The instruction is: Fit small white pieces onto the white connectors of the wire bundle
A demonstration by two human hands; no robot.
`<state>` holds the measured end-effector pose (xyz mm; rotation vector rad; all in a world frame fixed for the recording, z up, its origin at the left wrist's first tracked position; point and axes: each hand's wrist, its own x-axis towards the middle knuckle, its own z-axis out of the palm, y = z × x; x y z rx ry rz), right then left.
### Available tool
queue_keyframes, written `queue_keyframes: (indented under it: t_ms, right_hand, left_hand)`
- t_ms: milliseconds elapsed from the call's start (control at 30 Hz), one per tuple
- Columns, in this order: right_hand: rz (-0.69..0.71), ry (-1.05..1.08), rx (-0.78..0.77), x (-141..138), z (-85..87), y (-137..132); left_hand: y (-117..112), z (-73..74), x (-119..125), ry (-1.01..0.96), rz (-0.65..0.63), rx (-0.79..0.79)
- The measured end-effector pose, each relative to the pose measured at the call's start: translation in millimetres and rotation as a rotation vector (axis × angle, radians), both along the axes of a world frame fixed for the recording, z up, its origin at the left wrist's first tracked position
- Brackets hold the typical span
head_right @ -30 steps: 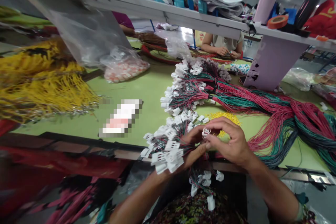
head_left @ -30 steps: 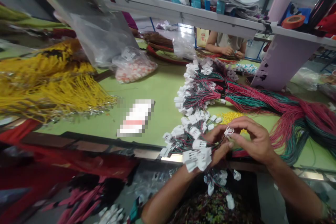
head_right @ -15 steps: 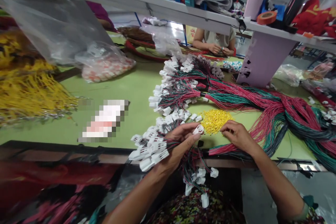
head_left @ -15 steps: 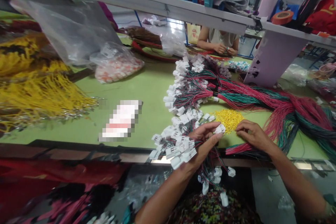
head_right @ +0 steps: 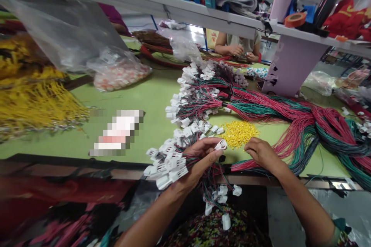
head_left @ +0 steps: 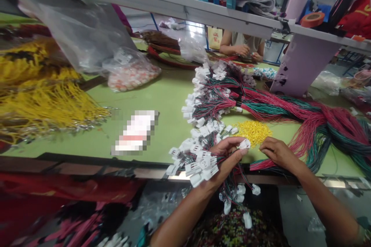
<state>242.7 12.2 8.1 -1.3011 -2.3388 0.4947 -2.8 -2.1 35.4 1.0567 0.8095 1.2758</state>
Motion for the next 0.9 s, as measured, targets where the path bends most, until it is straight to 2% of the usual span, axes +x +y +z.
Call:
queue_keyframes:
  t_ms: [167, 333, 433, 600, 733, 833, 900]
  right_hand:
    - [-0.002, -0.044, 0.029, 0, 3.9, 1]
    - [0.113, -0.123, 0.096, 1, 2.3, 6]
    - [0.054, -0.166, 0.065, 0, 2.4, 6]
    - [-0.009, -0.078, -0.019, -1, 7.1, 1]
    - [-0.006, 0.006, -0.044, -1, 2.8, 1]
    - [0.008, 0.044, -0.032, -4, -2.4, 4]
    - [-0.017, 0.079, -0.024, -9, 0.0, 2]
  left_hand:
    - [-1, 0.9, 0, 0.008, 0.002, -0.008]
    - [0, 0.3, -1, -0.002, 0.001, -0.026]
    - [0, -1.8, -1, 0.015, 0.011, -0.025]
    - [2, -8.9, -2, 0.031, 0.023, -0.032]
    - [5, -15.2, -2, 0.022, 0.002, -0.031]
    - [4, -13.9, -3, 0.026, -0.010, -0.017]
    - [2, -10.7, -5, 0.033, -0.034, 0.001]
